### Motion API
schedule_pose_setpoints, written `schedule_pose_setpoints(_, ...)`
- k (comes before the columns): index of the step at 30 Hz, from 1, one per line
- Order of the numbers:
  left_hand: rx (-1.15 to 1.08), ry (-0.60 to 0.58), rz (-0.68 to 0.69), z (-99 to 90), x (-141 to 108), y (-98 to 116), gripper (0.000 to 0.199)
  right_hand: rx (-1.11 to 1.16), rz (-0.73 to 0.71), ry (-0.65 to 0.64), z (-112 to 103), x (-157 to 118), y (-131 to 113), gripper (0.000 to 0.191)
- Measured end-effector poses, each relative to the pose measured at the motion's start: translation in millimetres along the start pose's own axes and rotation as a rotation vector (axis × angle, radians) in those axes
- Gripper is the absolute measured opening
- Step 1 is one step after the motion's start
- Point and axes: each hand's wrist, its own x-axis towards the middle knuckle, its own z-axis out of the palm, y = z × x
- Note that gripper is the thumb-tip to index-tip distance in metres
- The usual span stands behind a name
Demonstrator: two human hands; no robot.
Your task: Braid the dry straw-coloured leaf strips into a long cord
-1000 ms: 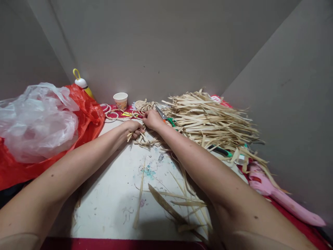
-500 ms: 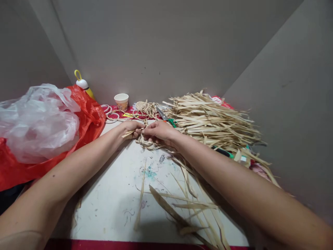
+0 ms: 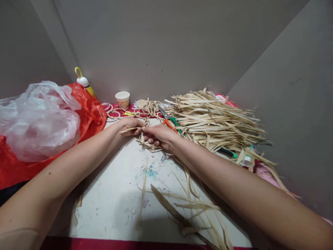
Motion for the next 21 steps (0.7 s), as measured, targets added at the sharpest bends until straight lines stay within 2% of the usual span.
schedule_pose_setpoints(5,0.067,0.033,0.01,0.1,-4.6,-0.6,0.025,0.037,0.079,-0.111,3.9,-1.8,1.2,0.016)
schedule_pose_setpoints(9,0.088,0.036,0.001,0.3,-5.3,-0.7,0.023,0.012,0.072,-0.115,-1.9,-6.3,4.6,0.015)
schedule_pose_setpoints(11,0.091,0.034,-0.007,-0.1,-5.3,-0.4,0.021,-0.018,0.006,-0.017,-7.1,-7.3,5.4,0.012)
schedule_pose_setpoints(13,0.094,0.03,-0.015,-0.3,-5.3,0.1,0.02,-0.087,-0.117,0.158,-11.7,-5.6,4.7,0.007)
schedule_pose_setpoints(16,0.1,0.038,-0.018,0.3,-5.6,-0.1,0.021,-0.244,-0.295,0.333,-14.5,1.6,1.4,0.011)
schedule_pose_setpoints(18,0.104,0.052,-0.022,1.0,-5.6,-1.0,0.022,-0.315,-0.316,0.333,-13.8,7.3,-1.4,0.01)
schedule_pose_setpoints(21,0.102,0.06,-0.044,1.4,-5.3,-2.5,0.022,-0.336,-0.245,0.287,-12.0,12.5,-4.5,0.007)
